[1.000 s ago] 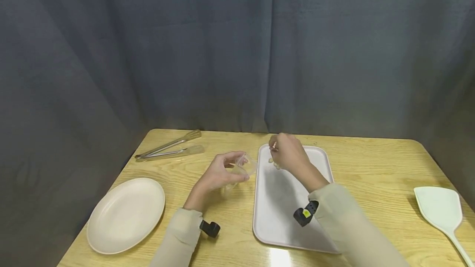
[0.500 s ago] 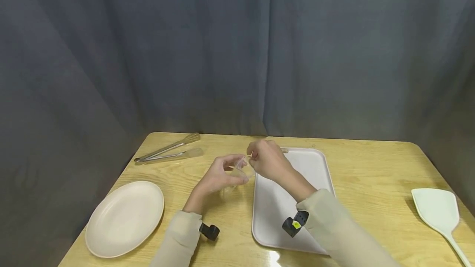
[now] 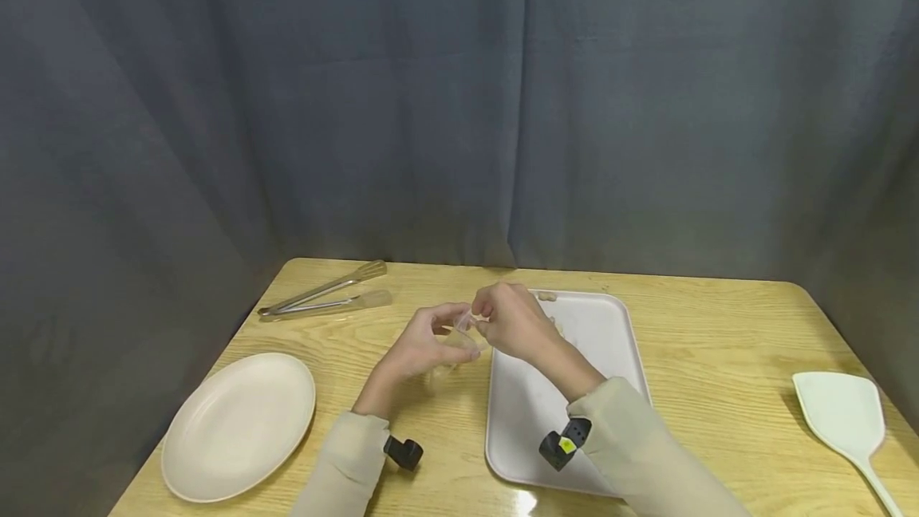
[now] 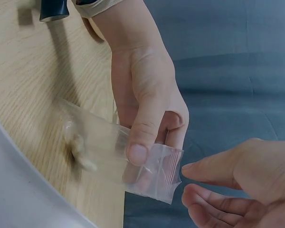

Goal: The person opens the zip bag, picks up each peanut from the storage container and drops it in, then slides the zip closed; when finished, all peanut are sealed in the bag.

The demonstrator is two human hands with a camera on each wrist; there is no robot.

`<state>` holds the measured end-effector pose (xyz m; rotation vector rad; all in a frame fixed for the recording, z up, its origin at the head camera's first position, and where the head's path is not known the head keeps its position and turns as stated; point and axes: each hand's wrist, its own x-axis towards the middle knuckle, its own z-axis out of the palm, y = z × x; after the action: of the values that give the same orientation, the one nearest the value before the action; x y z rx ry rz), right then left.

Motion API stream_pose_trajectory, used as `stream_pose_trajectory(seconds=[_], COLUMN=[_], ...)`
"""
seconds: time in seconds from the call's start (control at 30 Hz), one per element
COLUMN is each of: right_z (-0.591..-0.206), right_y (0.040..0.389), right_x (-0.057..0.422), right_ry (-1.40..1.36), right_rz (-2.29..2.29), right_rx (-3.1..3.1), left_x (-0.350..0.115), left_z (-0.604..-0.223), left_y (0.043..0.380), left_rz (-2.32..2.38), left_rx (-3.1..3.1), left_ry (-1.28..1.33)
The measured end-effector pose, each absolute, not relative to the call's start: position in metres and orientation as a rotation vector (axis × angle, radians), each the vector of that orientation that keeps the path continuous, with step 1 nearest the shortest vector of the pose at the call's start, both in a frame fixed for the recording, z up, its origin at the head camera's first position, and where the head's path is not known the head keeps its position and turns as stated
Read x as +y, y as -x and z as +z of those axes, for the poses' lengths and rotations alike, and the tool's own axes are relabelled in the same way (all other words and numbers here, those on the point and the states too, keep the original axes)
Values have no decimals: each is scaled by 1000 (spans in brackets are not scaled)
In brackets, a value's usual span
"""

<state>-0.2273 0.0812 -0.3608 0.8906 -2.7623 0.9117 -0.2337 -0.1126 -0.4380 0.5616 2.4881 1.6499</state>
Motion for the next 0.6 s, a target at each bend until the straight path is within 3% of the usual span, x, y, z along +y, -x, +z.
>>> stream_pose_trajectory(seconds=[0.4, 0.6], right_z=[-356, -379], right_y=[247, 266], right_x=[109, 143], right_ry=[-698, -552], right_rz=[970, 900], right_rx=[-2820, -2846], left_x=[-112, -113], left_z=[-440, -439], left_y=[236, 235], left_rz=[1677, 1670], left_rx=[2485, 2473], left_ry=[-556, -548])
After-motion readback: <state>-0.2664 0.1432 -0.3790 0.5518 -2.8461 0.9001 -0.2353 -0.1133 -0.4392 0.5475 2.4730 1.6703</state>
